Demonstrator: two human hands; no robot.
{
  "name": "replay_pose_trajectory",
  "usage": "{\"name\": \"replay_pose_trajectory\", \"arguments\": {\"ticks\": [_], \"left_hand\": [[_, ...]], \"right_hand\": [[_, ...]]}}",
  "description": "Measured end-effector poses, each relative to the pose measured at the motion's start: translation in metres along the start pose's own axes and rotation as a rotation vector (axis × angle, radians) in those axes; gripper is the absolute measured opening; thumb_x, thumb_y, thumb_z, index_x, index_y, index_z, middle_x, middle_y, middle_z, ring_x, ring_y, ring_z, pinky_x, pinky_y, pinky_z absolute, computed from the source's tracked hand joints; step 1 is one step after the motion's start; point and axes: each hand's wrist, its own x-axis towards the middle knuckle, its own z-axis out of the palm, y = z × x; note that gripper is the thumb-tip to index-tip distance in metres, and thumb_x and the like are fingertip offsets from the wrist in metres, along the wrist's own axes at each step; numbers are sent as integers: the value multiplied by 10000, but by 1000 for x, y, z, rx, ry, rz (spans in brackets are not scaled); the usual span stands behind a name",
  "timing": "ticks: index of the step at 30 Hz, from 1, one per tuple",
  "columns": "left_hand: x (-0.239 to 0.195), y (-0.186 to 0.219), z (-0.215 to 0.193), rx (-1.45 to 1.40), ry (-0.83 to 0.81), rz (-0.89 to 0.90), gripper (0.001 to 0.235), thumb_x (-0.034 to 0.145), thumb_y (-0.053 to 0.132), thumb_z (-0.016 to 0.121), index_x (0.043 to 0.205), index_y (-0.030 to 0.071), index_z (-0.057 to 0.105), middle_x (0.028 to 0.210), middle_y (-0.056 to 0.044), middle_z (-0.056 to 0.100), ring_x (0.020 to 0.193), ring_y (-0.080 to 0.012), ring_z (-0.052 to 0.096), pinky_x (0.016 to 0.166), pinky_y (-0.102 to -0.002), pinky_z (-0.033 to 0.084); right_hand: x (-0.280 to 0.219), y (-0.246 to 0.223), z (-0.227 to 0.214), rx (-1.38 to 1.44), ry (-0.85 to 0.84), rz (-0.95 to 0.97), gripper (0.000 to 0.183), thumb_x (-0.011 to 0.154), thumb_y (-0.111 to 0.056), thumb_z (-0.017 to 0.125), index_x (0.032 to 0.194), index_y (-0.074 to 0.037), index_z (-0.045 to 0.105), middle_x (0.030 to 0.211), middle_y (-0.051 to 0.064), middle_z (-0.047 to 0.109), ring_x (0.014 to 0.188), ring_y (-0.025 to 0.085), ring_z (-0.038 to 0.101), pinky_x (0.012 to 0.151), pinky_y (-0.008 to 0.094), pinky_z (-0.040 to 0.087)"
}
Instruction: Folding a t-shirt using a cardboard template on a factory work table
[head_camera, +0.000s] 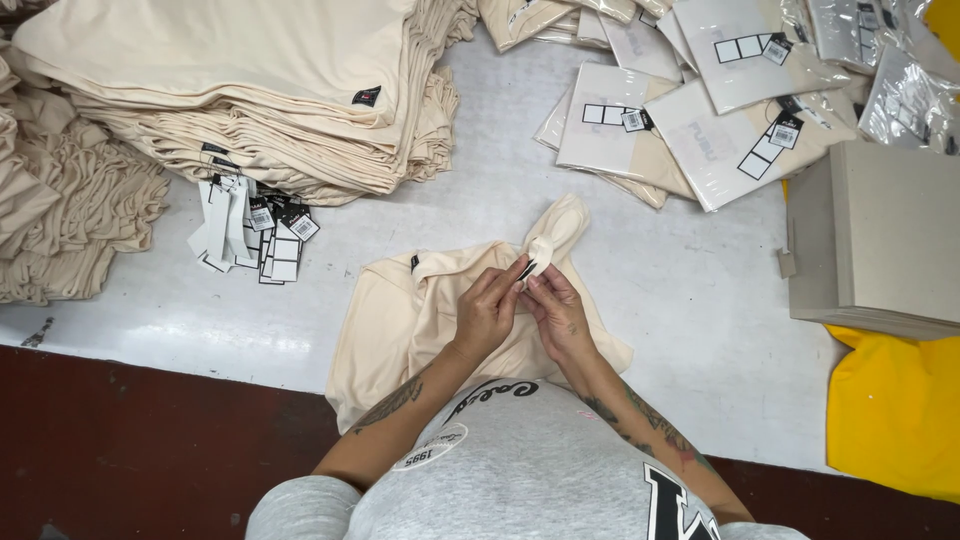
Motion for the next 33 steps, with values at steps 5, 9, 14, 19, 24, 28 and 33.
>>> {"name": "replay_pose_trajectory", "arguments": {"ticks": [5, 9, 14, 19, 24, 28, 33], "left_hand": [[0, 3, -1, -6, -9, -6, 383, 999, 142, 628, 1375, 187, 683, 875, -69, 693, 793, -259, 719, 707, -355, 578], [2, 4, 0, -9, -16, -17, 376, 1005, 139, 615, 1372, 188, 684, 861, -86, 688, 788, -279, 717, 703, -374, 575], [-2, -1, 2, -30, -3, -41, 371, 1004, 134, 614, 1359, 203, 696, 856, -78, 691, 794, -266, 720, 712, -358, 575], [-1, 1, 1, -55, -9, -55, 374, 1006, 130, 606, 1363, 201, 695, 859, -83, 696, 796, -271, 720, 730, -367, 576], [-1, 1, 2, -84, 1, -88, 382, 985, 121, 644, 1357, 187, 700, 881, -83, 715, 813, -257, 727, 741, -354, 578], [0, 3, 1, -99, -8, -91, 389, 985, 115, 638, 1365, 176, 693, 876, -95, 713, 814, -271, 725, 748, -365, 575], [-1, 3, 1, -116, 1, -89, 385, 989, 103, 631, 1364, 162, 692, 874, -107, 710, 820, -279, 726, 751, -370, 574]], "right_hand": [[-5, -5, 5, -40, 17, 1, 398, 939, -70, 710, 1332, -107, 659, 920, -12, 591, 891, 119, 702, 918, 331, 620], [-5, -6, 9, -72, 28, -7, 411, 938, -69, 711, 1344, -95, 653, 917, -11, 582, 882, 107, 686, 922, 333, 617], [-5, -7, 11, -99, 36, -14, 423, 937, -71, 713, 1354, -106, 651, 912, -14, 578, 876, 97, 674, 913, 322, 617], [-3, -2, 8, -120, 47, -25, 454, 937, -75, 712, 1383, -120, 635, 912, -20, 569, 873, 86, 658, 906, 311, 616], [-1, 0, 4, -118, 46, -24, 460, 941, -73, 707, 1393, -107, 625, 907, -3, 577, 872, 100, 664, 910, 326, 615], [-1, 1, 4, -116, 50, -23, 449, 939, -68, 707, 1381, -106, 635, 908, -7, 573, 869, 99, 663, 904, 319, 617], [-5, -5, 10, -130, 41, -25, 452, 935, -74, 710, 1380, -108, 637, 913, -14, 578, 869, 92, 662, 896, 313, 622]]}}
